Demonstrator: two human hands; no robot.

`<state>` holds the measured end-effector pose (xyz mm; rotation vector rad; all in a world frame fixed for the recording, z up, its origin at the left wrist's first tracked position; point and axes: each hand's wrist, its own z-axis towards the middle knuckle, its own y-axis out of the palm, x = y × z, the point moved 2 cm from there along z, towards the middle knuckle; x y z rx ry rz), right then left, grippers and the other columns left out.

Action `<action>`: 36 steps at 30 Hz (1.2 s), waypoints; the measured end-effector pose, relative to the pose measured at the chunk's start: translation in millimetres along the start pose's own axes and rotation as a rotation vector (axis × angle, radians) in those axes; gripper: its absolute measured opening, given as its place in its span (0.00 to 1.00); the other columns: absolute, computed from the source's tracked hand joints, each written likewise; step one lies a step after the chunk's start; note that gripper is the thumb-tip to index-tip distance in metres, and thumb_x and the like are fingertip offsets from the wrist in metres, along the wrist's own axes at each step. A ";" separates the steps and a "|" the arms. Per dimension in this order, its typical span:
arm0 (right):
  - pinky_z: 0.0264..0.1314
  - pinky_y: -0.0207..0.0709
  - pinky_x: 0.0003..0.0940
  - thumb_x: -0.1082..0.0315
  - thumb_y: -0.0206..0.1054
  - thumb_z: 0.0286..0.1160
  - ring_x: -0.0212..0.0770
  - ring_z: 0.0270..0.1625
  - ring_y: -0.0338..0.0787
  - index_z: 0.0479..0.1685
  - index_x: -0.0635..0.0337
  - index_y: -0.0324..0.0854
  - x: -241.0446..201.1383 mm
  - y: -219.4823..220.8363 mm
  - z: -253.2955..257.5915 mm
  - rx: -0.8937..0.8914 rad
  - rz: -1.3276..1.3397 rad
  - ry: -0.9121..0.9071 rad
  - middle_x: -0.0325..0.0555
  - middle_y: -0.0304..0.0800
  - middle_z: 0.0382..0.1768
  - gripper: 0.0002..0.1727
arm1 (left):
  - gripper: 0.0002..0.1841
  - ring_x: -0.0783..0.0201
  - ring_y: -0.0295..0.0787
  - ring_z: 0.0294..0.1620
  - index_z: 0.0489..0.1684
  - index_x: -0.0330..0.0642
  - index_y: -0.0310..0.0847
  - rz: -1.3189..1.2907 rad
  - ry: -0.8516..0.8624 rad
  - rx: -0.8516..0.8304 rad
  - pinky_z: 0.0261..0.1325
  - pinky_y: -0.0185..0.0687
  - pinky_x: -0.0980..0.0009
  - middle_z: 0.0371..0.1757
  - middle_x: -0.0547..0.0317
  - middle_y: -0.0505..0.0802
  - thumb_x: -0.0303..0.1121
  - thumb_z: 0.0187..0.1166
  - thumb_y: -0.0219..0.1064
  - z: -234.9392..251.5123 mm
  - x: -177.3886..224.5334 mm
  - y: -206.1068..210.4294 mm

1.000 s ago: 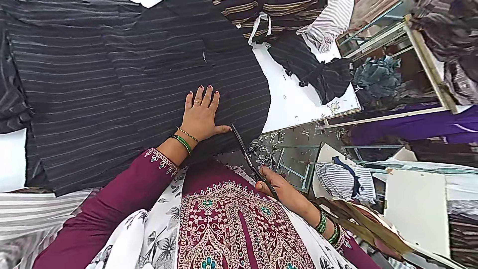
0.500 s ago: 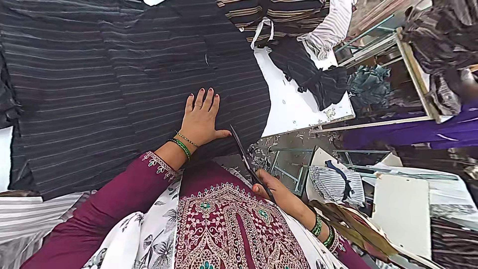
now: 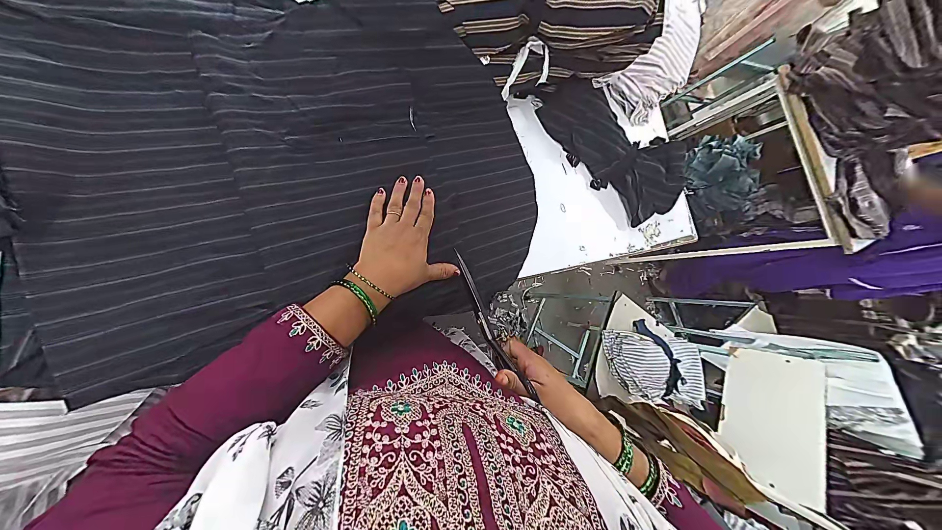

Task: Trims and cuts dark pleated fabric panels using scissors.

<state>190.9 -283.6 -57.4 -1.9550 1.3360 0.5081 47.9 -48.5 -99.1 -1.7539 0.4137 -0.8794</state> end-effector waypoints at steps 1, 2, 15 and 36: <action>0.34 0.66 0.18 0.36 0.66 0.73 0.18 0.28 0.70 0.47 0.61 0.72 -0.2 -0.4 0.3 -0.012 0.009 0.012 0.27 0.70 0.27 0.32 | 0.71 0.35 0.34 0.96 0.93 0.27 0.46 -0.003 -0.002 -0.011 0.91 0.27 0.34 0.95 0.33 0.48 0.79 0.56 0.68 0.1 0.3 -0.8; 0.34 0.67 0.17 0.33 0.66 0.71 0.18 0.28 0.70 0.48 0.61 0.71 -1.1 -1.3 1.5 -0.030 0.015 0.023 0.27 0.70 0.27 0.35 | 0.71 0.35 0.34 0.97 0.93 0.27 0.46 -0.005 -0.003 -0.019 0.91 0.27 0.34 0.95 0.33 0.48 0.79 0.57 0.68 0.2 0.3 -1.3; 0.35 0.70 0.19 0.20 0.63 0.59 0.19 0.30 0.73 0.53 0.59 0.70 -18.8 -11.2 18.3 -0.054 -0.013 0.049 0.28 0.73 0.30 0.47 | 0.69 0.36 0.34 0.97 0.93 0.27 0.46 -0.044 0.021 -0.009 0.90 0.27 0.34 0.95 0.34 0.48 0.77 0.60 0.67 -1.1 -0.5 -2.5; 0.31 0.68 0.14 0.19 0.64 0.57 0.16 0.24 0.71 0.47 0.56 0.70 -37.4 -16.0 37.8 -0.034 0.095 0.016 0.23 0.70 0.24 0.45 | 0.65 0.38 0.30 0.97 0.94 0.27 0.41 -0.042 0.045 -0.130 0.90 0.22 0.32 0.96 0.34 0.44 0.78 0.69 0.58 -0.6 0.1 -7.2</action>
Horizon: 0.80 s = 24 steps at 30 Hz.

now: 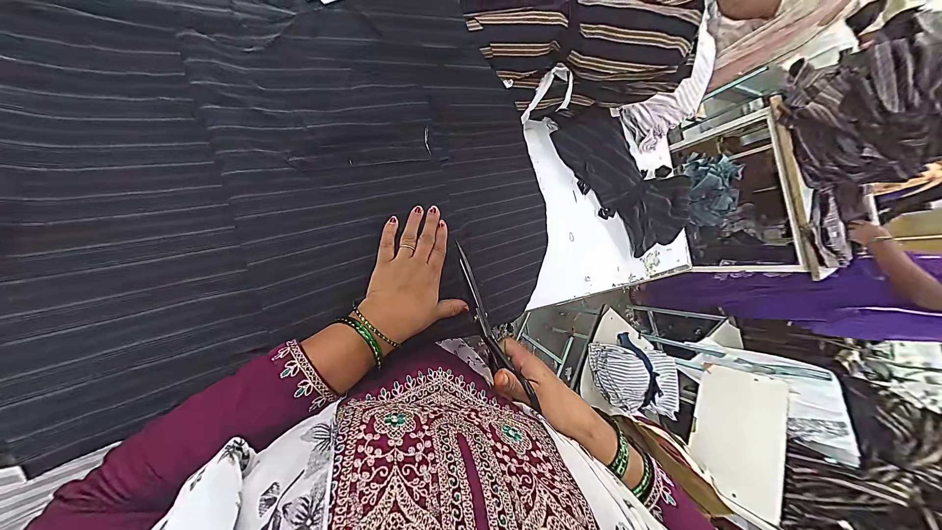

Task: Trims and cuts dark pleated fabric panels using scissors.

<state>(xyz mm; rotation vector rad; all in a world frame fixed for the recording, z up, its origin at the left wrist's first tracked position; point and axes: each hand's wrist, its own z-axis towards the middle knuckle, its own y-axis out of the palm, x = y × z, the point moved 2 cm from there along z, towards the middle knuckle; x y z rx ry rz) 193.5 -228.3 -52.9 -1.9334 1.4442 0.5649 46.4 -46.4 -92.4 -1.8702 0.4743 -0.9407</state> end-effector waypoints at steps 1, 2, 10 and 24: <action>0.33 0.69 0.15 0.15 0.62 0.54 0.16 0.26 0.72 0.50 0.57 0.70 -1.1 -2.2 2.3 -0.019 -0.024 0.006 0.24 0.71 0.26 0.50 | 0.65 0.39 0.30 0.97 0.93 0.27 0.41 -0.001 0.003 0.003 0.90 0.23 0.33 0.96 0.33 0.44 0.78 0.69 0.58 -0.1 -0.2 0.3; 0.33 0.70 0.16 0.12 0.61 0.51 0.17 0.27 0.73 0.52 0.58 0.70 -2.1 -4.0 4.9 -0.025 -0.037 0.004 0.24 0.72 0.27 0.53 | 0.65 0.39 0.30 0.97 0.93 0.27 0.41 -0.003 0.007 0.008 0.90 0.23 0.33 0.96 0.33 0.44 0.78 0.69 0.58 -0.3 -0.2 0.9; 0.36 0.69 0.16 0.10 0.61 0.45 0.16 0.30 0.72 0.51 0.58 0.69 -3.5 -6.6 4.4 -0.019 -0.070 0.031 0.25 0.72 0.29 0.56 | 0.66 0.40 0.30 0.98 0.93 0.27 0.42 -0.043 0.020 -0.004 0.90 0.23 0.33 0.96 0.34 0.44 0.77 0.67 0.60 1.6 -2.9 -0.4; 0.34 0.70 0.13 0.18 0.62 0.58 0.13 0.28 0.73 0.48 0.57 0.70 7.0 4.3 -6.2 -0.002 -0.006 0.005 0.23 0.72 0.27 0.47 | 0.67 0.38 0.34 0.97 0.92 0.25 0.45 -0.019 0.040 0.061 0.89 0.28 0.32 0.95 0.32 0.47 0.78 0.65 0.61 2.6 -5.2 2.1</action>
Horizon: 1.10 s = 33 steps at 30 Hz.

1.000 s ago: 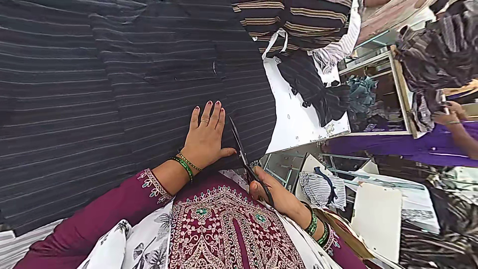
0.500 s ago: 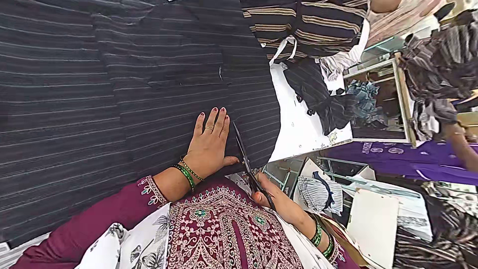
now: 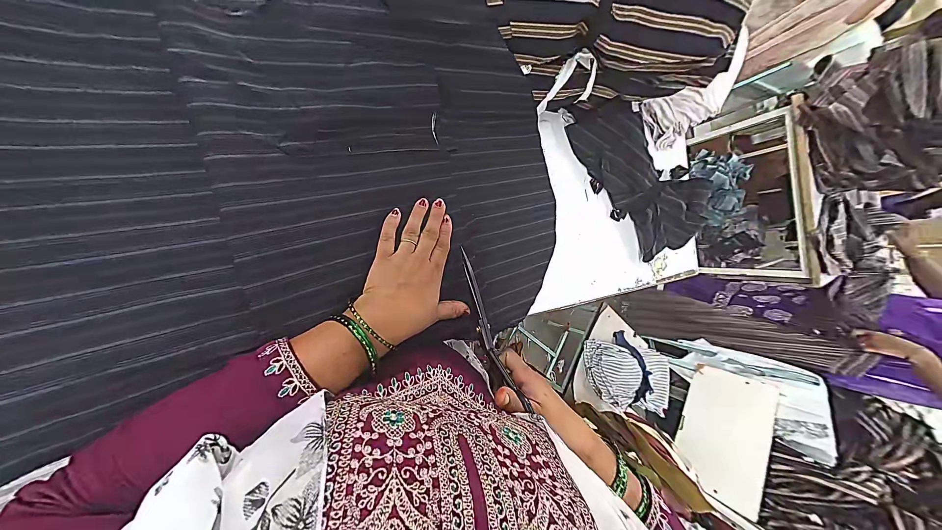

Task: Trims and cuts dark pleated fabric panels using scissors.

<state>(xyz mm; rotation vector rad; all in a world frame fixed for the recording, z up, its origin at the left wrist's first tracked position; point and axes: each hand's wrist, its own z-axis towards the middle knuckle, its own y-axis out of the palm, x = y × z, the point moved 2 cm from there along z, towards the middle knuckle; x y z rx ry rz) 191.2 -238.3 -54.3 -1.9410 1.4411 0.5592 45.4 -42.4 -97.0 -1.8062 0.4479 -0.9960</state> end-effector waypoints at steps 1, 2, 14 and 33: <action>0.35 0.70 0.14 0.16 0.62 0.55 0.14 0.29 0.73 0.51 0.57 0.69 -1.8 -1.7 1.8 -0.020 0.005 0.020 0.24 0.72 0.28 0.49 | 0.67 0.38 0.34 0.97 0.92 0.25 0.44 -0.005 -0.003 -0.007 0.89 0.27 0.32 0.95 0.32 0.47 0.77 0.65 0.62 0.1 0.5 -0.9; 0.35 0.70 0.14 0.14 0.63 0.52 0.15 0.29 0.73 0.52 0.57 0.69 -3.5 -3.2 4.6 -0.028 0.005 0.028 0.24 0.72 0.29 0.51 | 0.67 0.38 0.34 0.97 0.92 0.25 0.45 0.002 -0.001 -0.002 0.89 0.28 0.32 0.95 0.32 0.47 0.78 0.65 0.61 -0.1 0.7 -0.9; 0.36 0.70 0.14 0.13 0.60 0.52 0.15 0.30 0.73 0.51 0.57 0.68 -11.1 -6.1 14.7 -0.053 0.030 -0.029 0.25 0.72 0.30 0.52 | 0.67 0.39 0.29 0.98 0.93 0.25 0.40 -0.013 -0.006 -0.057 0.90 0.23 0.33 0.96 0.33 0.43 0.78 0.66 0.60 0.3 0.5 -2.0; 0.34 0.70 0.13 0.13 0.60 0.52 0.15 0.29 0.73 0.49 0.54 0.68 -11.6 -8.1 13.7 -0.072 0.092 -0.034 0.24 0.72 0.28 0.50 | 0.61 0.40 0.33 0.97 0.92 0.25 0.46 -0.014 0.030 0.001 0.89 0.24 0.31 0.95 0.33 0.46 0.74 0.73 0.56 -5.8 2.6 1.0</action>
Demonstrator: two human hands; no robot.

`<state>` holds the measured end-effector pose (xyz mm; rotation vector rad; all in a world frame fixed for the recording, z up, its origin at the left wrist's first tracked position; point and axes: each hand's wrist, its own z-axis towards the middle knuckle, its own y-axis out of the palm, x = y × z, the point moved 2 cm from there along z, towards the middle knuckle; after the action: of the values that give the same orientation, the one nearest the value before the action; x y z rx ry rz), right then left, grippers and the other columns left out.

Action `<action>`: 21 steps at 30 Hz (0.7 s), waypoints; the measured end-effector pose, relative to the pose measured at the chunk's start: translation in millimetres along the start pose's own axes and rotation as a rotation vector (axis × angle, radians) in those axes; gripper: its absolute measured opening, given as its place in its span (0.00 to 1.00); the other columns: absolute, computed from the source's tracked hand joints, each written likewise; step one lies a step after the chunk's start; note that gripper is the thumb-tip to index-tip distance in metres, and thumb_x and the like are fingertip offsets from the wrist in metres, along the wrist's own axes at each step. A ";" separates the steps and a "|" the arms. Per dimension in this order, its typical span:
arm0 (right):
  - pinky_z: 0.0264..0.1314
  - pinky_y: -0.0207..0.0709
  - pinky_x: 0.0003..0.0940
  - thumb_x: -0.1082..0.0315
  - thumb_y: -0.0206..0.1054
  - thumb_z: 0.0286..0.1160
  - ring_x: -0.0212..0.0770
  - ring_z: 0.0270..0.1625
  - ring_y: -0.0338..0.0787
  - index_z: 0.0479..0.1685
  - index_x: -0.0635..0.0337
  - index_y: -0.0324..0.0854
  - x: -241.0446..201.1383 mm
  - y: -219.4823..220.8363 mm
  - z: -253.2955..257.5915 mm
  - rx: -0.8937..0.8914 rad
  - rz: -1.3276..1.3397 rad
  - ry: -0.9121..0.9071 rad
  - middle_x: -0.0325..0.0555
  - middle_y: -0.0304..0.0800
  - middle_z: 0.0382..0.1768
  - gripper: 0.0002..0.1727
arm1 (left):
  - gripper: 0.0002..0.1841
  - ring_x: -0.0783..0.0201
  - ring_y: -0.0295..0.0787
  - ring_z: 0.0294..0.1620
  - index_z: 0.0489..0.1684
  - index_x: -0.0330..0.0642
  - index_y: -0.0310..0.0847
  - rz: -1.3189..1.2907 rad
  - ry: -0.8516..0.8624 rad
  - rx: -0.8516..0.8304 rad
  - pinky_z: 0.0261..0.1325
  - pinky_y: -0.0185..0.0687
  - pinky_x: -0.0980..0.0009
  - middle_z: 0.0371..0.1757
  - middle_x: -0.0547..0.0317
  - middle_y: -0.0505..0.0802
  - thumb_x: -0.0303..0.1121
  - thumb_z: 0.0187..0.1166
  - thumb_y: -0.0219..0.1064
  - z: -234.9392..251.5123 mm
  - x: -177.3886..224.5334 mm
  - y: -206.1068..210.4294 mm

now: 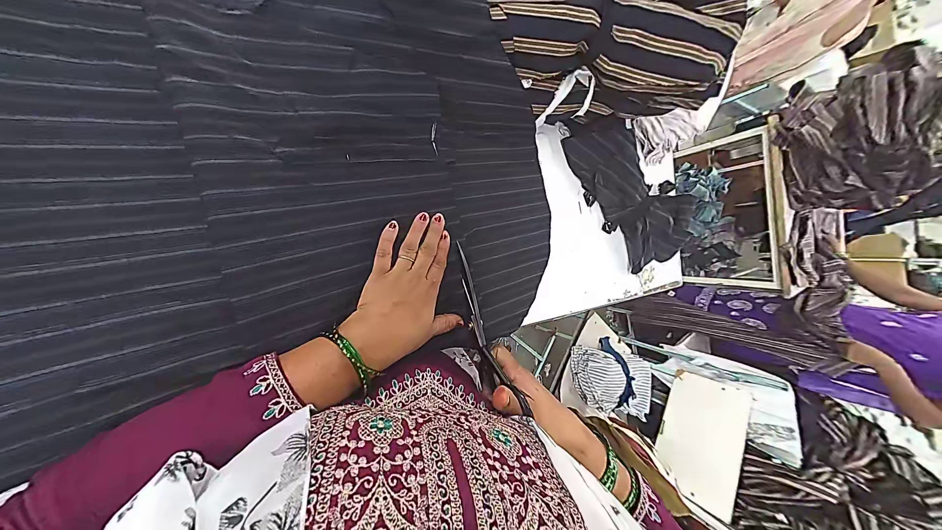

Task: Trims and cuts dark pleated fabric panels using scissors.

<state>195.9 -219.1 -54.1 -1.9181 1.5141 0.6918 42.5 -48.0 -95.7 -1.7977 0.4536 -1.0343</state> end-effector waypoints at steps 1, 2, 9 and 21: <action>0.34 0.71 0.13 0.14 0.60 0.53 0.15 0.29 0.74 0.49 0.54 0.69 0.1 0.7 0.3 0.010 0.010 -0.011 0.24 0.72 0.29 0.49 | 0.61 0.40 0.33 0.97 0.92 0.25 0.46 0.001 0.000 0.002 0.89 0.24 0.31 0.95 0.33 0.46 0.74 0.73 0.56 0.1 -0.1 0.4; 0.35 0.71 0.13 0.15 0.61 0.54 0.15 0.30 0.74 0.49 0.54 0.69 0.4 1.4 0.6 0.025 0.013 -0.015 0.24 0.73 0.29 0.48 | 0.61 0.40 0.33 0.97 0.92 0.25 0.46 0.004 -0.001 0.001 0.89 0.24 0.31 0.96 0.34 0.46 0.74 0.73 0.56 0.3 -0.3 0.1; 0.35 0.66 0.13 0.24 0.64 0.66 0.14 0.30 0.71 0.41 0.56 0.71 -0.6 5.7 -5.7 0.084 -0.077 -0.040 0.25 0.71 0.28 0.39 | 0.61 0.39 0.35 0.97 0.92 0.25 0.47 -0.023 0.004 0.018 0.89 0.26 0.31 0.95 0.32 0.48 0.73 0.72 0.59 -0.1 -0.1 0.5; 0.33 0.70 0.15 0.13 0.58 0.55 0.17 0.27 0.74 0.49 0.54 0.68 -5.2 -3.7 3.3 0.002 -0.012 -0.051 0.25 0.73 0.26 0.49 | 0.61 0.40 0.33 0.97 0.92 0.23 0.45 -0.013 0.013 -0.012 0.90 0.25 0.34 0.95 0.32 0.46 0.74 0.73 0.56 -0.9 -0.2 -0.8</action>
<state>198.3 -212.7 -52.2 -1.8924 1.4705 0.7289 41.5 -48.0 -95.0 -1.8081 0.4578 -1.0546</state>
